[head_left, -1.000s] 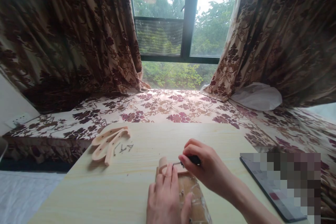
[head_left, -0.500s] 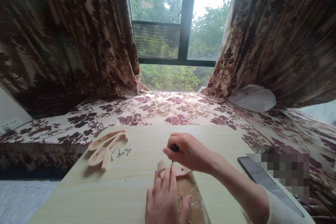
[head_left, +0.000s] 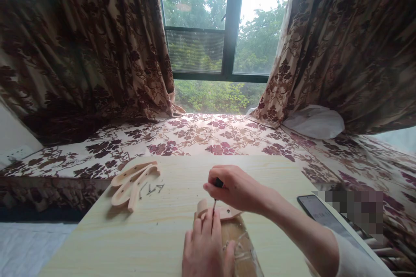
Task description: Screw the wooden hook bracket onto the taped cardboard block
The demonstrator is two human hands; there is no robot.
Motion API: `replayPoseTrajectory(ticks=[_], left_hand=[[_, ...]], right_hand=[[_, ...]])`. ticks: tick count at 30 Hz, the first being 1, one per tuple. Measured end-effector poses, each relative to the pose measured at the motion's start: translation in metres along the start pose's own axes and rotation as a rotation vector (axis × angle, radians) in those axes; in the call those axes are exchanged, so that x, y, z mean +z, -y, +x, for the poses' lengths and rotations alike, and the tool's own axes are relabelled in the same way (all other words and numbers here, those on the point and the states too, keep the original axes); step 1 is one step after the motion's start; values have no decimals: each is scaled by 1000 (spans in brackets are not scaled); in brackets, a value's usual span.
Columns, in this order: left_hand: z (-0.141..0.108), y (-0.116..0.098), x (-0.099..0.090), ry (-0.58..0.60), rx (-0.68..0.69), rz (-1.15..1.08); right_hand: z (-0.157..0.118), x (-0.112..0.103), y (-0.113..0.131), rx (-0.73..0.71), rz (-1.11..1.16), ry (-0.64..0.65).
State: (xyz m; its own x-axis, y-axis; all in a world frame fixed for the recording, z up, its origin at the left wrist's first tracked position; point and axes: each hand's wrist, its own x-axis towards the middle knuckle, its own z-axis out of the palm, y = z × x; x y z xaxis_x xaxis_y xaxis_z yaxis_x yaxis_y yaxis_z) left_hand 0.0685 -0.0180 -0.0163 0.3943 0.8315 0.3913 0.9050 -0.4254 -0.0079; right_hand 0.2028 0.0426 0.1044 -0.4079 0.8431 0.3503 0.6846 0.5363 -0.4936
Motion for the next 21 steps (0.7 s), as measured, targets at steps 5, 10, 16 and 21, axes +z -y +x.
replayPoseTrajectory(ticks=[5, 10, 16, 21], left_hand=[[0, 0, 1, -56, 20, 47], [-2, 3, 1, -81, 40, 18], [-4, 12, 8, -93, 120, -36], [-5, 14, 10, -109, 137, -23]], right_hand=[[3, -10, 2, 93, -132, 85], [-1, -16, 4, 128, -164, 142], [-4, -13, 4, 144, -142, 130], [-5, -12, 6, 144, -155, 109]])
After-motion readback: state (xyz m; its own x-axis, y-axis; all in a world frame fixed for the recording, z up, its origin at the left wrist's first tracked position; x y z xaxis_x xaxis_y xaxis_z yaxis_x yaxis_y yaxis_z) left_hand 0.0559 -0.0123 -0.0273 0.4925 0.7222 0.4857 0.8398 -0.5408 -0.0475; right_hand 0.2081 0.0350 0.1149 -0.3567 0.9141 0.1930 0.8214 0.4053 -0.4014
